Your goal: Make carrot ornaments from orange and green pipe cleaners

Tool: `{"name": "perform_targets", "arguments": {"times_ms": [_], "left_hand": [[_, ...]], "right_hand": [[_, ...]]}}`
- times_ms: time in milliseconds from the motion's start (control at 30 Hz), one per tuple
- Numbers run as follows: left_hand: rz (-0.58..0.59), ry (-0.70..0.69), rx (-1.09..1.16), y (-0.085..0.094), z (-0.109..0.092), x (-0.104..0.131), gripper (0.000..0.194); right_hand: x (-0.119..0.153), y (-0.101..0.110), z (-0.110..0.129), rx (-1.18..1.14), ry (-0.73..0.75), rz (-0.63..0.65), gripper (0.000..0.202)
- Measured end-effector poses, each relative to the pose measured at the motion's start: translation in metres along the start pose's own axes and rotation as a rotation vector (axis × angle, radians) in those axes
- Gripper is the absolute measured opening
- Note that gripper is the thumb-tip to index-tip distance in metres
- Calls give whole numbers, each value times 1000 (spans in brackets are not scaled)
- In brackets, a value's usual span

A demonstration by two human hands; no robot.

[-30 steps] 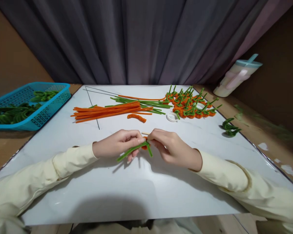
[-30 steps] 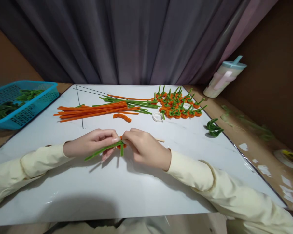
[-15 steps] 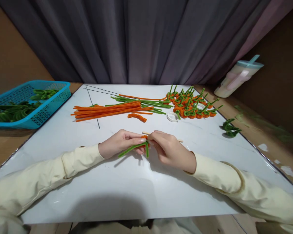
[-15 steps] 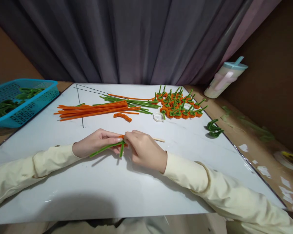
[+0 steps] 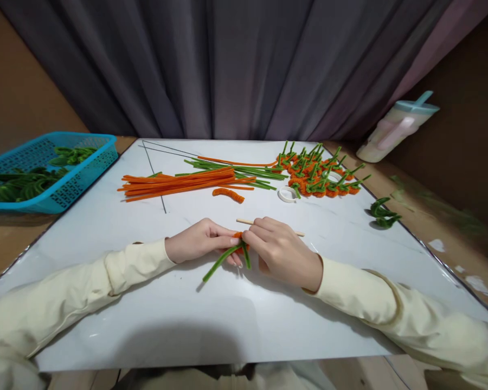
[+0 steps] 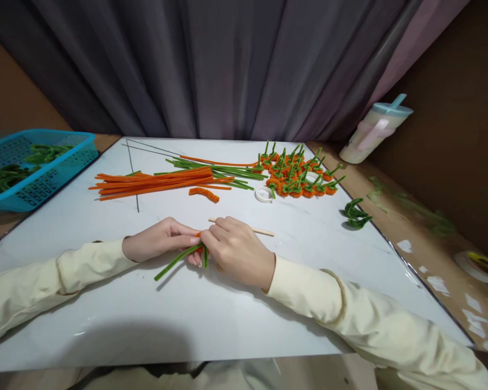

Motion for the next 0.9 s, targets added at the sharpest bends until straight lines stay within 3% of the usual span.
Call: {"name": "perform_targets", "arguments": {"times_ms": [133,367,500,633,900], "left_hand": [[22,16,31,-1,6,-2,25],[106,25,-43,-5,7,-1,22],[105,1,-63,-5,6,-2,23],[103,-19,-82,-5,7,-2,22],[81,0,-39,-5,9,-3,24]], "right_hand": [[3,-11,-14,-270,-126,75,12],[13,-30,-40,-832,-374,20,10],[19,-45,-46,-1110,-507,27,23],[17,-54,-41,-1250,-542,83,30],[19,-63,-51,-1300,-628,32,36]]}}
Point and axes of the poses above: each hand's wrist, its own x-axis away from the middle knuckle, its own y-axis out of the back of the hand, z = x × y, the point moved 10 cm from there along -x, towards the middle knuckle, and after that the axes turned 4 degrees about y, right-handed, at the moved point
